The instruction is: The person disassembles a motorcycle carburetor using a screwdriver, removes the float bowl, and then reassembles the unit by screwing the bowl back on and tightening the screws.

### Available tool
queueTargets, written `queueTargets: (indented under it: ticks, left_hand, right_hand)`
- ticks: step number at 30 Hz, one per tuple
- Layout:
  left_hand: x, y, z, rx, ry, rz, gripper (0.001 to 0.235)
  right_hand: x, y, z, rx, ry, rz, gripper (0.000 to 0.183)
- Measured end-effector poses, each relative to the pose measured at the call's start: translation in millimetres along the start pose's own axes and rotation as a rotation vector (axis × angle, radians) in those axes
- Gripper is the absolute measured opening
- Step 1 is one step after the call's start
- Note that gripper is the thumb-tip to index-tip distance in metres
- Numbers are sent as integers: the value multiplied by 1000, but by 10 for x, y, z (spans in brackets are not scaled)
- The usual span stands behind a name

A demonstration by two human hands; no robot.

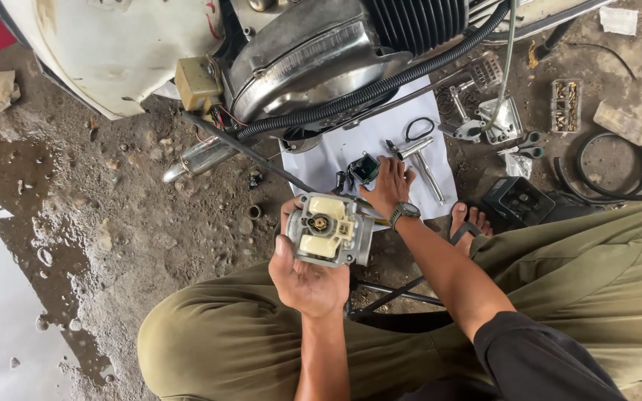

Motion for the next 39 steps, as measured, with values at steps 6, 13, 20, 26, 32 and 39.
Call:
queueTargets:
  ticks: [6,13,20,26,32,39]
  left_hand:
    - [-66,-37,0,83,-42,-60,60]
    - [-132,-34,108,442,-5,-91,90]
    - [-159,-351,510,396,26,-136,94]
    - [-180,-553,830,548,17,-198,98]
    - [-145,-721,1124,826,-136,-234,91]
    - [29,-792,1163,938,-173,-385,101]
  right_hand:
    - [45,9,-9,25,-14,16,64]
    - [76,-121,255,61,99,124,64]
    - [-58,725,-229,80,156,143,75]
    - [-240,1336,-514,128,186,111,81]
    - [-412,2143,-975,105,247,181,81]
    - [-639,2892,-1267,209,262,176,81]
Point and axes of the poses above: each hand's wrist, its own x-axis towards the middle knuckle, its own y-axis out of the back of the hand, z = x × y, the point moved 8 cm from there along x, towards the middle knuckle, and after that the axes turned 10 degrees about x, right-handed, at the moved point
